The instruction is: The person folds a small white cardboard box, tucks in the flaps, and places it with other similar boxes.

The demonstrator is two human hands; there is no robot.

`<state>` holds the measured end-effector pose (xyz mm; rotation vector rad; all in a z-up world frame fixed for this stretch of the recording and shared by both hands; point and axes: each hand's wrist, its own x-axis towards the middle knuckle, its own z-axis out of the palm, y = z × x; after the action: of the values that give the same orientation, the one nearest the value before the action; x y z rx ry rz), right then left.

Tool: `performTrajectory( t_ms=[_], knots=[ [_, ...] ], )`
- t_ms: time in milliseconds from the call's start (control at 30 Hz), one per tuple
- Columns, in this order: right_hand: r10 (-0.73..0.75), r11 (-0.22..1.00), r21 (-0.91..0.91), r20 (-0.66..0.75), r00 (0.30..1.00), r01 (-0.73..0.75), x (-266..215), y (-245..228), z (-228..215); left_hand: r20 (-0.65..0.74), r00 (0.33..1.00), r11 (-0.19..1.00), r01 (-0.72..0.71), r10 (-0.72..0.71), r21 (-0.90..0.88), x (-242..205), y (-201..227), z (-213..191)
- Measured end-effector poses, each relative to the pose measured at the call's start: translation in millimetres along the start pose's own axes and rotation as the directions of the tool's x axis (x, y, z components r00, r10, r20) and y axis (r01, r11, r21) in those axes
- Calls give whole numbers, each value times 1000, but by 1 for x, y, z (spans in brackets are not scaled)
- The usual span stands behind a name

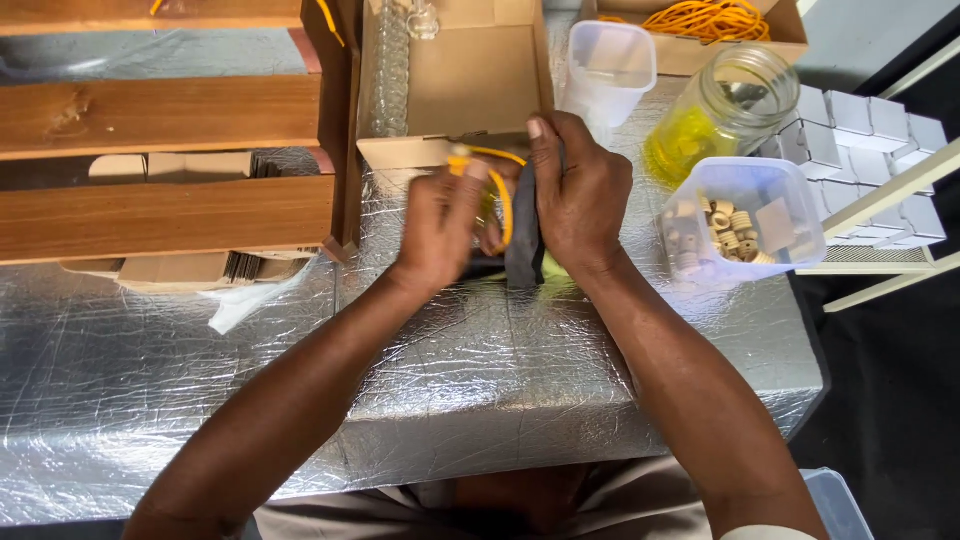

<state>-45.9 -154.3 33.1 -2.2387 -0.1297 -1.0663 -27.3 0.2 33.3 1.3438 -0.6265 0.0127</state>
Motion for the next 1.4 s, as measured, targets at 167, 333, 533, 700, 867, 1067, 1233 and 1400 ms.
performTrajectory(
  t_ms=[167,333,533,700,867,1067,1233,1400],
  knots=[
    [-4,997,78,108,994,-4,2,-4,-3,-87,971,960,-205,225,191,5,-5,-25],
    [53,970,238,-15,998,-48,11,20,-3,-150,968,962,169,-203,-213,8,-8,-21],
    [184,940,338,-392,901,-45,23,0,-21,-576,810,978,-193,112,-82,3,34,-38],
    [176,162,839,494,852,-520,26,-4,-26,-264,911,912,218,-318,-348,-3,41,-50],
    [-202,195,721,693,692,-665,4,-16,-9,-73,973,974,213,-218,-73,-4,-9,-52],
    [-335,421,712,697,633,-562,5,-20,-10,-28,995,747,94,-101,658,7,-70,-48],
    [-310,566,707,659,685,-424,19,-19,-22,33,999,577,-30,5,817,8,-46,-24],
    [-152,587,697,595,789,-412,28,-1,-33,36,999,588,-49,34,808,6,-53,-30]
  ],
)
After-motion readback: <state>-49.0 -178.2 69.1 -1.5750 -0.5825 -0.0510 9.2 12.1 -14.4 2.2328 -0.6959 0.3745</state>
